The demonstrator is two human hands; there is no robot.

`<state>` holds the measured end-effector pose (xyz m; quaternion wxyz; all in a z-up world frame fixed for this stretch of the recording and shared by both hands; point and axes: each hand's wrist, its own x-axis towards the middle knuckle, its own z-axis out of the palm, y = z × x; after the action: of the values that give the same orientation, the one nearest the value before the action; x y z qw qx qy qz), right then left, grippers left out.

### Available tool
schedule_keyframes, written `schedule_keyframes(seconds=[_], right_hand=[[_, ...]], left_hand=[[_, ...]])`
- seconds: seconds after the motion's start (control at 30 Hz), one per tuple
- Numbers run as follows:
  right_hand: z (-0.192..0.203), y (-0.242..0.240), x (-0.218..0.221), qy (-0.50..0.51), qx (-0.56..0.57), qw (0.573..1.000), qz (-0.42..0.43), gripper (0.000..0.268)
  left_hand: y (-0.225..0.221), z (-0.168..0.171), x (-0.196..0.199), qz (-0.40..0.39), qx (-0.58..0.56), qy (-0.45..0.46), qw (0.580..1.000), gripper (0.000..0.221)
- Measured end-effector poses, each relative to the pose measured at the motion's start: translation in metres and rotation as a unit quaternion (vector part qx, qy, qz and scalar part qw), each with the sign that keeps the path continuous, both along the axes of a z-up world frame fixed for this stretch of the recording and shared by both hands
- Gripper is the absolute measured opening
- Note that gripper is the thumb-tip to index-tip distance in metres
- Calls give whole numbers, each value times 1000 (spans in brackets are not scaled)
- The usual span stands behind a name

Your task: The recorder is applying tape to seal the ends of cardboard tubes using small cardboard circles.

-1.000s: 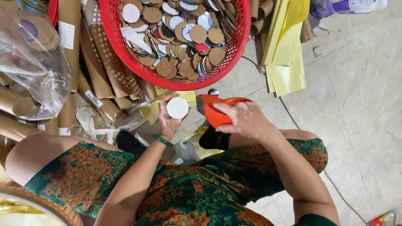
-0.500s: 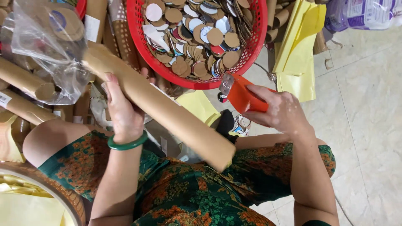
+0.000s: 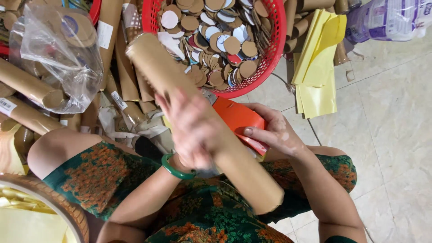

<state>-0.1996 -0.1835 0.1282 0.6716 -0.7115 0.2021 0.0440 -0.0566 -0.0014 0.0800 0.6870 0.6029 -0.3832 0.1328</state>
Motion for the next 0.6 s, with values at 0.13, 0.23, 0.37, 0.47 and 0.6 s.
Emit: schedule_keyframes(seconds=[0.13,0.23,0.37,0.47,0.6], right_hand=[[-5,-14,-6,10,92,993,-70,57],[6,-18,-5,-4,-40,996,-84,58],[10,-24,-7,-68,-162,983,-59,58],[12,-30,-13,-50,-199,975,-89,60],[7,-41,-22,-55,-204,969,-126,58]], left_hand=[[10,7,-3,-74,115,-216,967,41],[14,3,-7,-123,192,-349,909,55],[19,-6,5,-213,248,-284,901,60],[24,-38,17,-223,169,-143,949,88],[28,-104,27,-124,245,4,962,113]])
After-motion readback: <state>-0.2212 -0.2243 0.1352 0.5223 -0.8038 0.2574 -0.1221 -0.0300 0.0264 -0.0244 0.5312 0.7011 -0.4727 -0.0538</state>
